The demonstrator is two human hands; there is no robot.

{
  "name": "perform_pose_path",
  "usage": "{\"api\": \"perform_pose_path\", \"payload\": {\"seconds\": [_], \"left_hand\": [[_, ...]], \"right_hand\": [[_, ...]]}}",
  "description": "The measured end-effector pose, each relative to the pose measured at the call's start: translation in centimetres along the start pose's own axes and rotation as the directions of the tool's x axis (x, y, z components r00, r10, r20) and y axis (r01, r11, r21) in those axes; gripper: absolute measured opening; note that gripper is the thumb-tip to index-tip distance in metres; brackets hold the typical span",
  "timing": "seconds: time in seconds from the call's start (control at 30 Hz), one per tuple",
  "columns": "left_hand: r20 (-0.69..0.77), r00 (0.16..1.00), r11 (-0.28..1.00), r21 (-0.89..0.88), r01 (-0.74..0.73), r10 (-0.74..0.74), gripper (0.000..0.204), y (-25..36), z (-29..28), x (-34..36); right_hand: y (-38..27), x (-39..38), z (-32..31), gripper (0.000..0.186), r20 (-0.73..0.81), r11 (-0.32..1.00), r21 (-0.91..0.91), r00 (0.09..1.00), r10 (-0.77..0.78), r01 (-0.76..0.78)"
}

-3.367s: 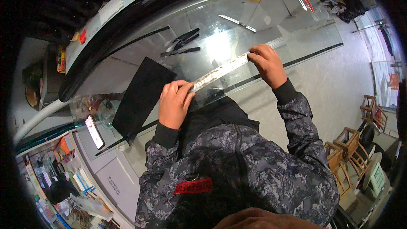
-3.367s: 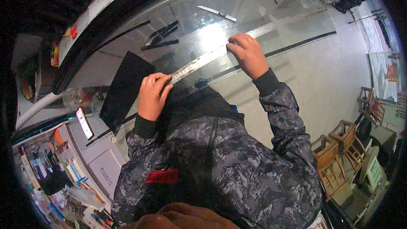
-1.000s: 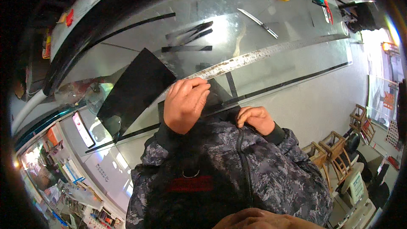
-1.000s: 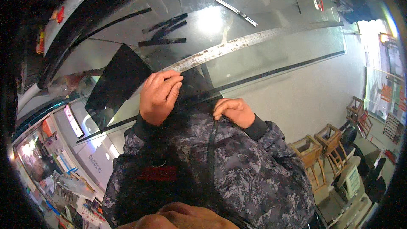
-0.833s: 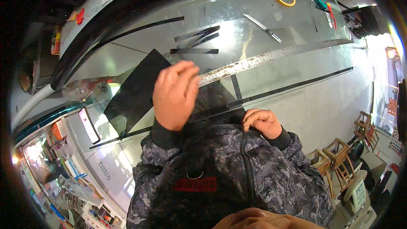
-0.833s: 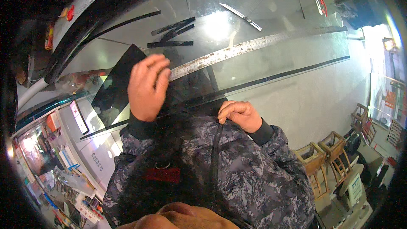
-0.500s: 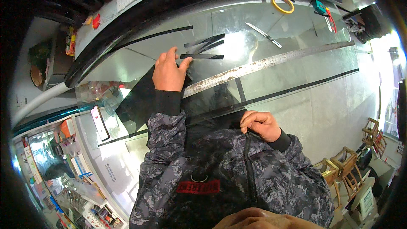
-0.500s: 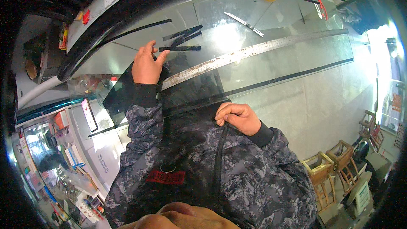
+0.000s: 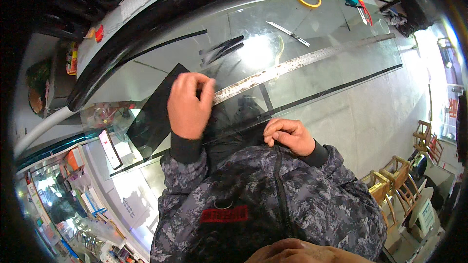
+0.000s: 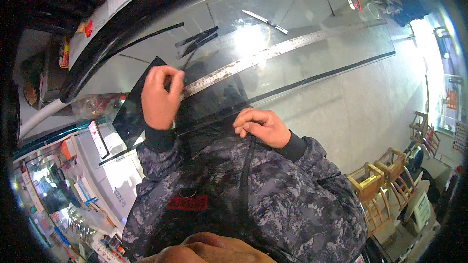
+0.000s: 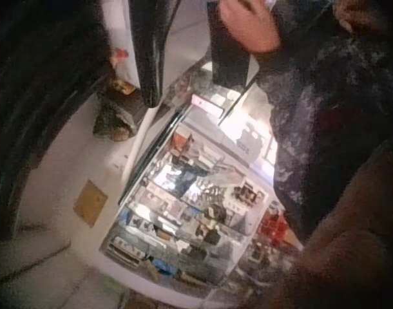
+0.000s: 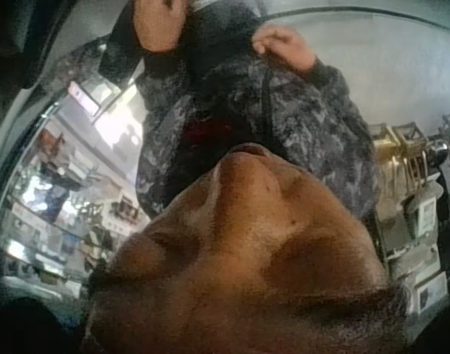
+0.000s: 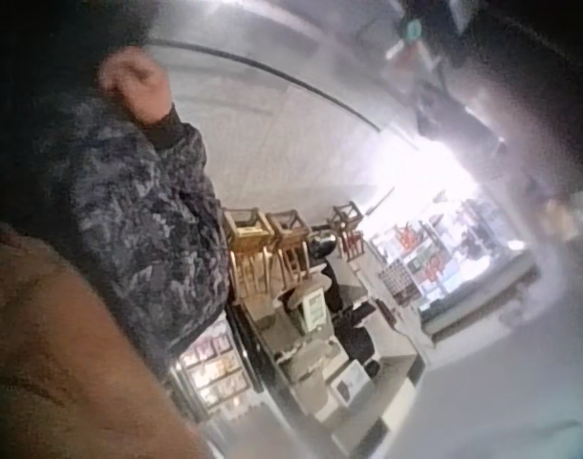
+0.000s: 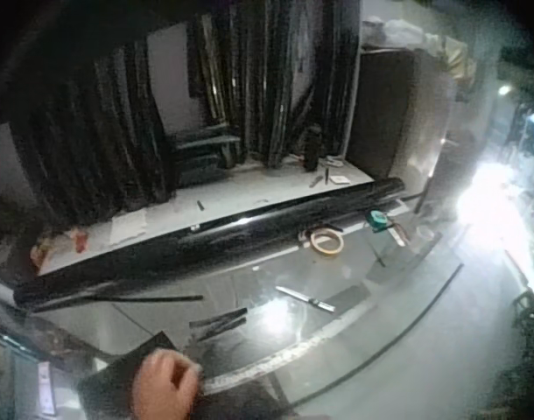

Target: The person measures and cuts thin black strips on a glass table using a metal ruler and a utility knife. They repeatedly align the ruler, mark positions, and cut the material into short segments, then inspect the cut pieces.

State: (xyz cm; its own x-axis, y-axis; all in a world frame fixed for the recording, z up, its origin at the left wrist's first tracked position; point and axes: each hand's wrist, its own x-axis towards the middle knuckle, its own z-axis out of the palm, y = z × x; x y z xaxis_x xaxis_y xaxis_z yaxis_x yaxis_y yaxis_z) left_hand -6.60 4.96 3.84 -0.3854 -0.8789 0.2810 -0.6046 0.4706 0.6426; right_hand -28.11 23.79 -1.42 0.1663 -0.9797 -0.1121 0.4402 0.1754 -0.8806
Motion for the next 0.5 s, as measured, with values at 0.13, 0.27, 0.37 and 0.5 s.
{"api": "perform_pose_path", "payload": {"seconds": [0.13, 0.27, 0.37, 0.5], "left_hand": [[0.139, 0.988, 0.978, -0.204, -0.038, 0.067, 0.016, 3.4, 1.6, -2.8], [0.332, 0.943, 0.911, -0.382, 0.158, -0.024, 0.014, 4.1, 2.6, -4.1], [0.432, 0.9, 0.834, -0.473, 0.285, -0.062, 0.014, 3.8, 3.0, -4.8], [0.516, 0.852, 0.7, -0.576, 0.423, -0.09, 0.016, 3.2, 3.7, -5.5]], "right_hand": [[-1.3, 1.3, 1.4, 0.013, -0.163, 0.963, -0.263, 0.982, -0.098, 0.053], [-2.0, 3.3, 2.0, 0.012, -0.131, 0.764, -0.608, 0.921, -0.366, 0.217], [-2.1, 3.7, 2.5, 0.011, -0.152, 0.709, -0.673, 0.899, -0.412, 0.211], [-2.0, 3.7, 2.7, 0.011, -0.222, 0.725, -0.669, 0.886, -0.406, 0.165]]}}
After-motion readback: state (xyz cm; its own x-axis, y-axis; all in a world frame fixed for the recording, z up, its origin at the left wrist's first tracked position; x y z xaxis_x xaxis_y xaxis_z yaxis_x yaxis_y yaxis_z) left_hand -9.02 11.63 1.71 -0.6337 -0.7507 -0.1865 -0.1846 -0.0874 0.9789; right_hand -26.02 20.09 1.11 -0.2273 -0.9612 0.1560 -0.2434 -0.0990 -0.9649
